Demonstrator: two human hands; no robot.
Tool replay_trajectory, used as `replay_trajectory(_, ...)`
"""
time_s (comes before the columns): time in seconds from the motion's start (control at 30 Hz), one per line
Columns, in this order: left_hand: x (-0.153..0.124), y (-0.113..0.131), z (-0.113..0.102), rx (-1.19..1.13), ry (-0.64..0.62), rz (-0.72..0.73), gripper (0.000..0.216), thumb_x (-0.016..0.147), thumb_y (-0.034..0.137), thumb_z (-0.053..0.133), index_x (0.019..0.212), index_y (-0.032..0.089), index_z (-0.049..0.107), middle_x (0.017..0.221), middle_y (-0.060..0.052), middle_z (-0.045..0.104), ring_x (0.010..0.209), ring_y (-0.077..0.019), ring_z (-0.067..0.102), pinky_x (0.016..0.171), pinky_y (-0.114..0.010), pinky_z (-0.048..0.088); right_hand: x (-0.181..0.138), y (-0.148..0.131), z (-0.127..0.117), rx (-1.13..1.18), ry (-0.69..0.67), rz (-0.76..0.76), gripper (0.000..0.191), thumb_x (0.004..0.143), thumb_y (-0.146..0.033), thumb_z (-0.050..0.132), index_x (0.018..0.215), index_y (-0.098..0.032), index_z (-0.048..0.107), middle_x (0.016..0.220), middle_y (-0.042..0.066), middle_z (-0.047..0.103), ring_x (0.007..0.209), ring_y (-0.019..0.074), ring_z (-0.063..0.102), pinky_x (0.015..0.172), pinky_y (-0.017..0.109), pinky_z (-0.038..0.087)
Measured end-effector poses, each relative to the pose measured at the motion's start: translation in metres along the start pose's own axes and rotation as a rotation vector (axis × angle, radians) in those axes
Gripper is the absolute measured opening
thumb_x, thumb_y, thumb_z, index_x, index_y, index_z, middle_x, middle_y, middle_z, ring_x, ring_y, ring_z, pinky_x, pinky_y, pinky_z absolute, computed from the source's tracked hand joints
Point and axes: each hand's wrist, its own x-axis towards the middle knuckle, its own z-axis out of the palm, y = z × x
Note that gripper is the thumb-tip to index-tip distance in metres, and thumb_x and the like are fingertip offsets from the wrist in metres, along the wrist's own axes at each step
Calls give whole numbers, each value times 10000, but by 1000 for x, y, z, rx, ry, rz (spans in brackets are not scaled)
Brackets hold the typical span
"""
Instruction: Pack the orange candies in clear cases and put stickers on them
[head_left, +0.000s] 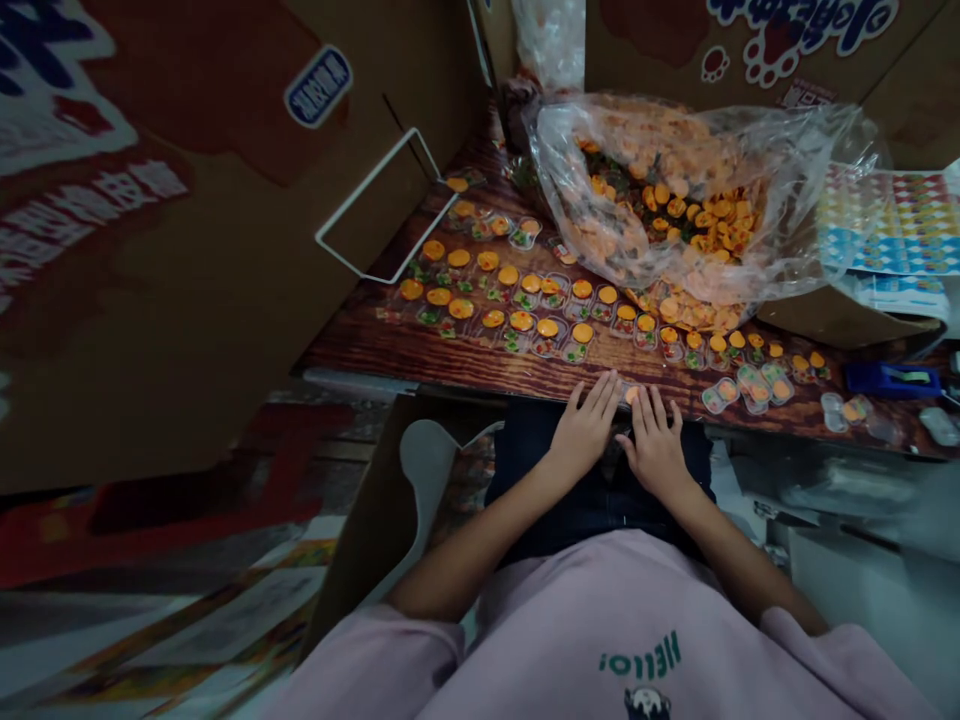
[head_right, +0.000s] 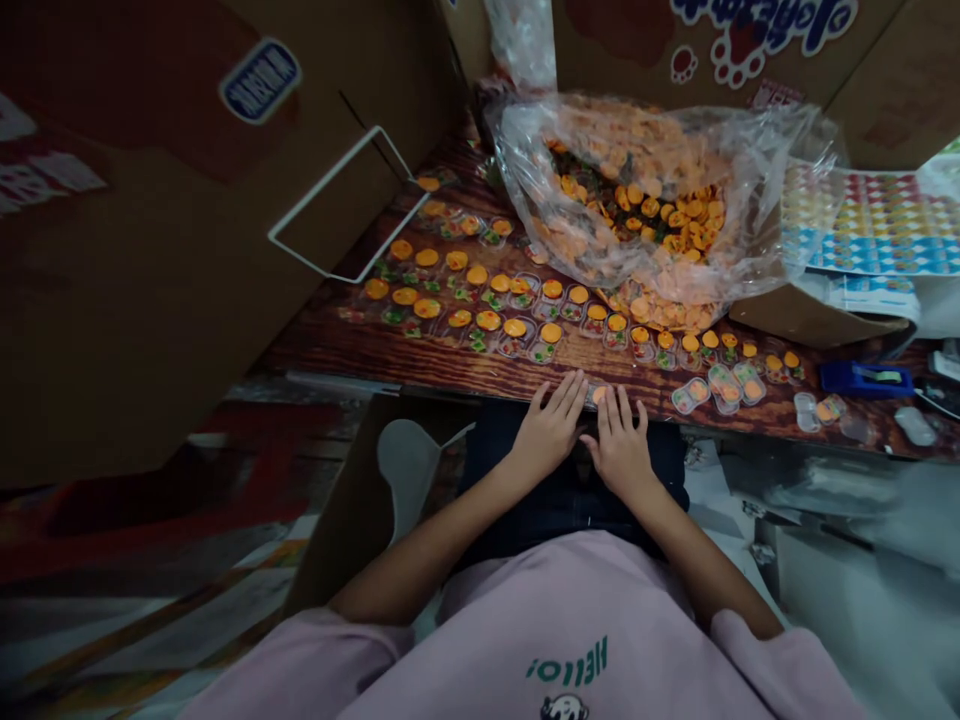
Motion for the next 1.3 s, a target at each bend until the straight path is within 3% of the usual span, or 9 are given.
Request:
replay_trajectory(0.13, 19, 10, -11, -4, -78, 22, 820, 909, 274, 533, 1634, 3, 261, 1718, -236, 214, 1632, -336, 158, 1311, -542, 173, 15, 10, -9, 10, -76, -28, 648, 1044, -354, 485, 1583, -14, 370, 1659, 254, 386, 1575, 383, 304, 1258, 597, 222)
replay_trajectory(0.23, 29, 14, -16, -34, -87, 9, 869, 869, 292, 584, 1629, 3, 277, 1721, -245, 202, 1624, -349, 187, 1295, -505, 226, 28, 22, -22, 117, -111, -34, 577, 1018, -324, 523, 1543, -92, 463, 1633, 207, 451, 1534, 354, 375, 1238, 580, 280)
replay_trajectory(0.43, 33, 14, -18, -167, -29, 1, 823, 865, 286, 601, 1598, 8, 352, 1692, -255, 291, 1605, -363, 251, 1257, -511, 290, 48, 26, -33, 257, -108, 75, 385, 962, -257, 583, 1336, -174, 619, 1529, 158, 559, 1327, 344, 498, 1078, 531, 444)
replay_trajectory(0.6, 22, -1, -26, -467, 58, 82, 827, 933, 368, 599, 1644, 116, 258, 1673, -202, 377, 1544, -286, 401, 1200, -430, 392, 42, 33, -34, 199, -47, 155, 188, 1019, -257, 536, 1132, -198, 674, 1274, 137, 712, 1159, 317, 564, 1008, 504, 405)
replay_trajectory(0.73, 18, -12, -24, -334, 332, -209, 521, 1002, 373, 533, 1480, 166, 526, 1540, -194, 554, 1424, -331, 527, 1200, -536, 310, 21, 57, -38, 137, 40, 196, 231, 1035, -227, 510, 1179, -213, 690, 1267, 123, 729, 1196, 320, 551, 1053, 537, 336)
replay_trajectory(0.83, 20, -15, -17, -165, 452, -446, 576, 1001, 440, 554, 1481, 124, 529, 1533, -233, 546, 1369, -396, 536, 1141, -590, 297, 5, 69, -40, 85, 86, 226, 269, 1014, -152, 494, 1131, -239, 720, 1351, 92, 709, 1287, 334, 500, 1071, 561, 310)
replay_trajectory(0.97, 21, -18, -10, -71, 408, -339, 615, 1007, 488, 554, 1507, 133, 512, 1554, -234, 530, 1346, -415, 535, 1136, -620, 252, -10, 82, -49, 52, 167, 279, 219, 1019, -241, 538, 1129, -249, 727, 1395, 92, 678, 1317, 321, 487, 1077, 529, 341)
replay_trajectory(1.13, 14, -34, -3, -62, 472, -58, 411, 1004, 354, 600, 1372, 172, 621, 1404, -168, 681, 1224, -352, 643, 1089, -540, 332, -25, 157, -79, -17, 372, 564, 265, 1028, -336, 502, 1026, -207, 734, 1139, 109, 758, 1134, 283, 577, 1004, 451, 399)
replay_trajectory(1.3, 11, -43, -2, -127, 527, 110, 247, 970, 251, 660, 1212, 208, 676, 1213, -106, 767, 1086, -283, 707, 974, -440, 437, -25, 256, -100, -90, 395, 862, 309, 987, -370, 484, 895, -177, 707, 986, 148, 746, 974, 285, 568, 927, 420, 404)
